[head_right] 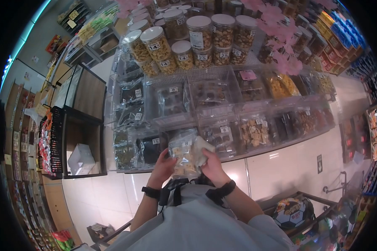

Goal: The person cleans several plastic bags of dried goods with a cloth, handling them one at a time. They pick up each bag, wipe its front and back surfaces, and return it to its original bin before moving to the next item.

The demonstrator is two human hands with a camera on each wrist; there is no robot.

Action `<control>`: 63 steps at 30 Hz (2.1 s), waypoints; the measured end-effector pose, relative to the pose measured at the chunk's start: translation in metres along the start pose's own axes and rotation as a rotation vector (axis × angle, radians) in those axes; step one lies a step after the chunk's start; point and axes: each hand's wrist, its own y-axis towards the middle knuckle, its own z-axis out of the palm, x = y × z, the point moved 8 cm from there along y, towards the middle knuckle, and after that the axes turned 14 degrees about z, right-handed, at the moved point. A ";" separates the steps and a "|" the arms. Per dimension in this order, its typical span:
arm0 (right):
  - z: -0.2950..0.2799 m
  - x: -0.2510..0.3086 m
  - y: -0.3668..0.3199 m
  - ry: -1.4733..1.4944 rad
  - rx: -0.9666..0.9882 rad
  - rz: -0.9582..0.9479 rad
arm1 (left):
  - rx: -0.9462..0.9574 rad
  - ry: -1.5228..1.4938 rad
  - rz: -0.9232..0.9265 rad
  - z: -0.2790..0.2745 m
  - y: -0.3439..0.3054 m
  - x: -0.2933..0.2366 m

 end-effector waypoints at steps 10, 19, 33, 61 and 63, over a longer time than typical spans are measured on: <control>0.010 0.006 0.000 -0.473 -0.142 -0.285 | -0.082 0.005 0.084 -0.035 0.049 0.016; 0.027 0.039 -0.009 -0.833 -0.307 -0.483 | 0.025 0.421 0.230 -0.052 0.027 -0.030; 0.081 -0.142 0.103 -0.756 -0.118 0.083 | -0.159 0.906 0.194 -0.191 0.042 -0.078; 0.132 -0.139 0.075 -0.222 0.158 0.306 | 0.359 -0.217 0.038 -0.149 -0.004 -0.130; 0.141 -0.136 0.072 -0.310 0.117 0.246 | 0.335 -0.323 0.043 -0.149 -0.005 -0.129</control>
